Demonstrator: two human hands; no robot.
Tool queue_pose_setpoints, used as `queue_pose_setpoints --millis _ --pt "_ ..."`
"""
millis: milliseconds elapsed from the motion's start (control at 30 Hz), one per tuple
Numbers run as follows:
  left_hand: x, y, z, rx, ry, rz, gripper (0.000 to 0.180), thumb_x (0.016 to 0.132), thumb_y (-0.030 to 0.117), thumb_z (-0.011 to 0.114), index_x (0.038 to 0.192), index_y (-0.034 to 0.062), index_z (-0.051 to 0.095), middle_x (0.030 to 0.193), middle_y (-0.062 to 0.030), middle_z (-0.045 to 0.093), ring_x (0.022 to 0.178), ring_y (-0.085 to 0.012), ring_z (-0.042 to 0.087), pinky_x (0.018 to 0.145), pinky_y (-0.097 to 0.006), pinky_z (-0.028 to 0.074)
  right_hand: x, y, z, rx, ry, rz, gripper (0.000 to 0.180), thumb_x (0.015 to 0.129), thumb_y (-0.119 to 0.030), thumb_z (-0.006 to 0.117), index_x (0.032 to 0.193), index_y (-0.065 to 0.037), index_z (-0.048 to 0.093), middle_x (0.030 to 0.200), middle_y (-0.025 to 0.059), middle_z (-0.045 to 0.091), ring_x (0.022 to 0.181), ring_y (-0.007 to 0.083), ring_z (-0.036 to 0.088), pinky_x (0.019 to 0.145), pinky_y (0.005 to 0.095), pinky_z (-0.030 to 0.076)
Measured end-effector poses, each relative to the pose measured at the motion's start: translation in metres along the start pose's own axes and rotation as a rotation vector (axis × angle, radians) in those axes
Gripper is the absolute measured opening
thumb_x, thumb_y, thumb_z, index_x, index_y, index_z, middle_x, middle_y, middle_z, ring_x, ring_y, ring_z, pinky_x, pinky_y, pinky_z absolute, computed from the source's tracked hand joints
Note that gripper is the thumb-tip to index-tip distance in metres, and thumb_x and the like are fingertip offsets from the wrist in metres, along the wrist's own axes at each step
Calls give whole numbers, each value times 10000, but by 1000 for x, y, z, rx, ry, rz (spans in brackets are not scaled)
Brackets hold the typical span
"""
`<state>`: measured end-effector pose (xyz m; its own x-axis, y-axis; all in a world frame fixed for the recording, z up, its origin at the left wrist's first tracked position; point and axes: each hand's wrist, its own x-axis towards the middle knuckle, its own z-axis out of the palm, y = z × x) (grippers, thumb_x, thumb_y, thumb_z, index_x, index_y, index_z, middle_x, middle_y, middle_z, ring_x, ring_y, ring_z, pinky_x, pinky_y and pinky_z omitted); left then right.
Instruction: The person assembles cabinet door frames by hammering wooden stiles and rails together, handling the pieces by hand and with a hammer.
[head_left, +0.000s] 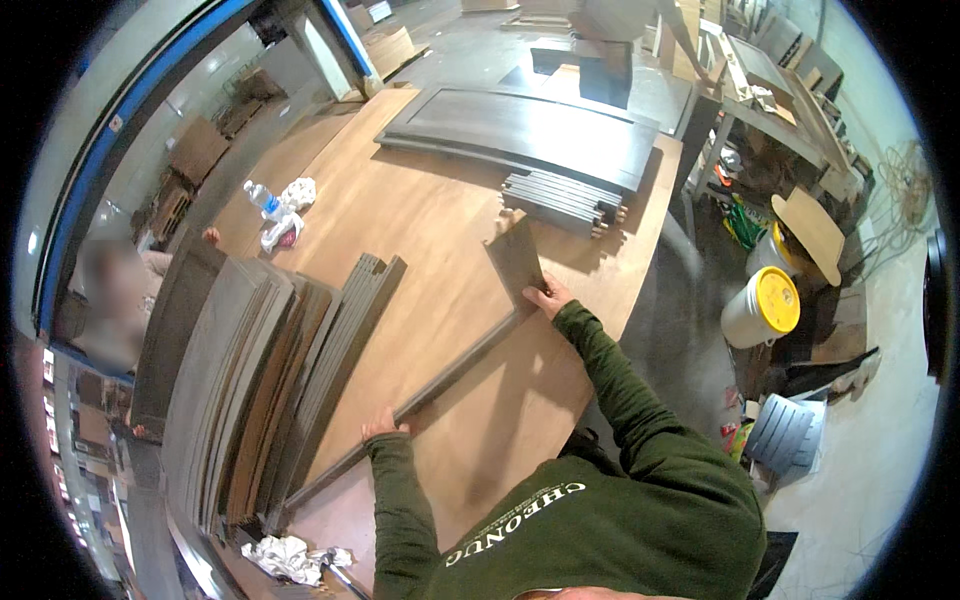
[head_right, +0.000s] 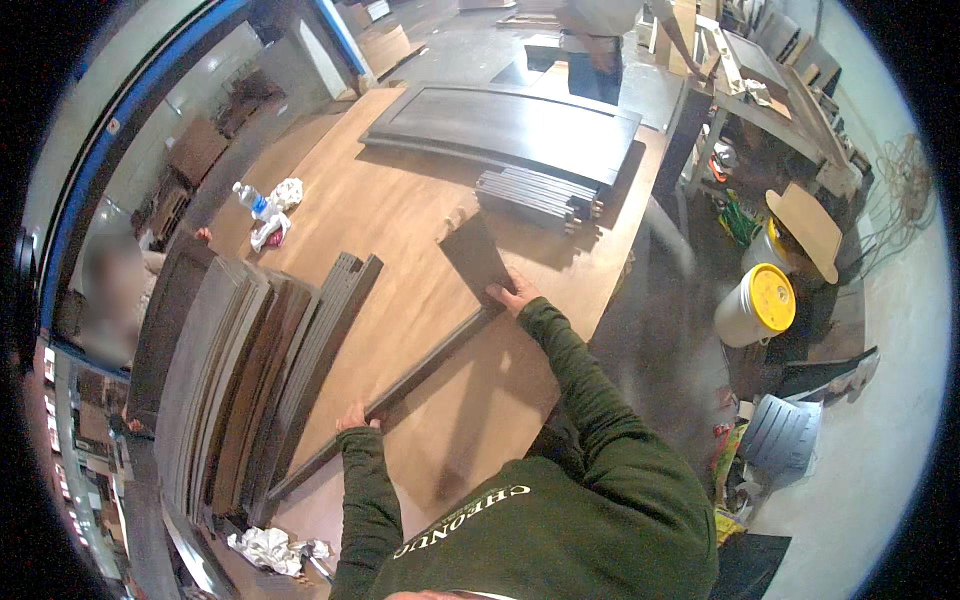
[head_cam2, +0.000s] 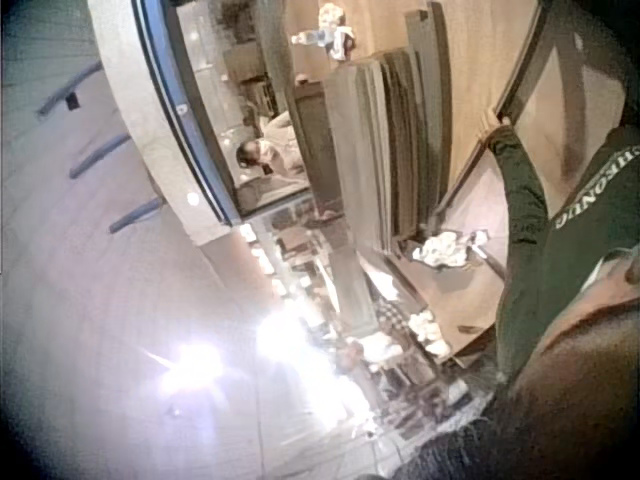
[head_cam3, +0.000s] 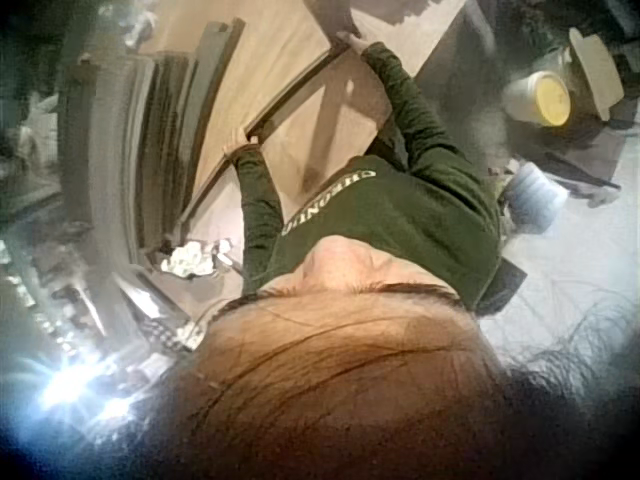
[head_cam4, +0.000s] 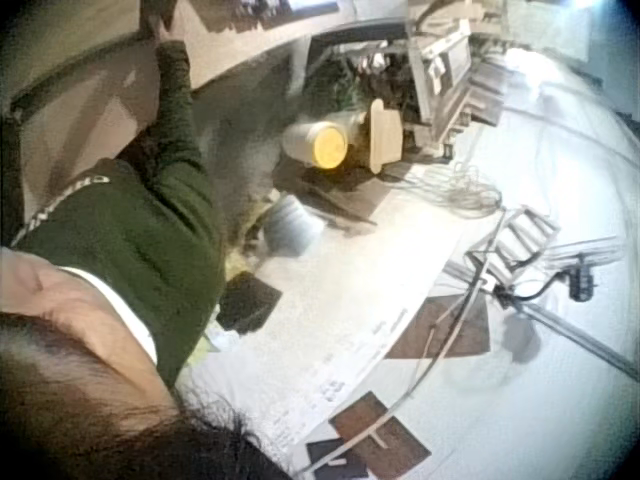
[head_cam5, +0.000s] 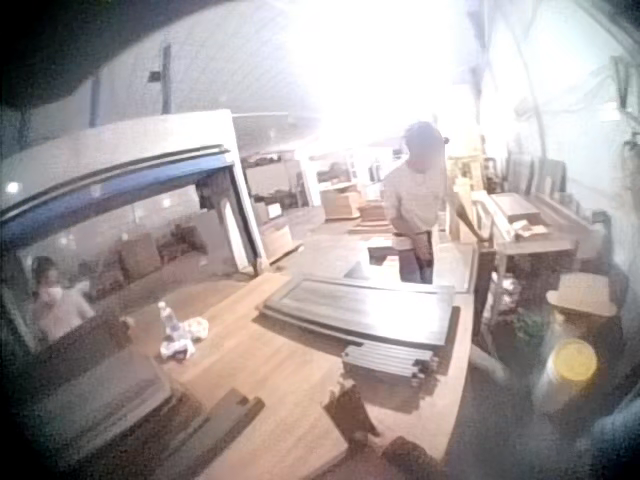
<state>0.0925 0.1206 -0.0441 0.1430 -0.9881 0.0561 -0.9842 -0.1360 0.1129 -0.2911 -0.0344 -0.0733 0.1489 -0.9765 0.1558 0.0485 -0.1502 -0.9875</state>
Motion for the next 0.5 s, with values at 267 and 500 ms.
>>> queue_pose_setpoints --millis 267,500 --pt "-61 6 -70 -231 82 79 474 438 356 813 694 59 546 622 -124 565 614 -324 543 615 -397 426 -46 -31 -43 664 -164 214 686 776 -453 523 1254 23 399 1143 107 519 991 175 503 860 303 393" --pt "-94 -8 -110 -232 106 40 577 346 478 805 606 57 510 547 -100 518 529 -291 506 508 -373 401 -106 -107 -15 694 -271 137 754 641 -302 610 1250 71 369 1134 163 520 993 195 532 827 298 426"
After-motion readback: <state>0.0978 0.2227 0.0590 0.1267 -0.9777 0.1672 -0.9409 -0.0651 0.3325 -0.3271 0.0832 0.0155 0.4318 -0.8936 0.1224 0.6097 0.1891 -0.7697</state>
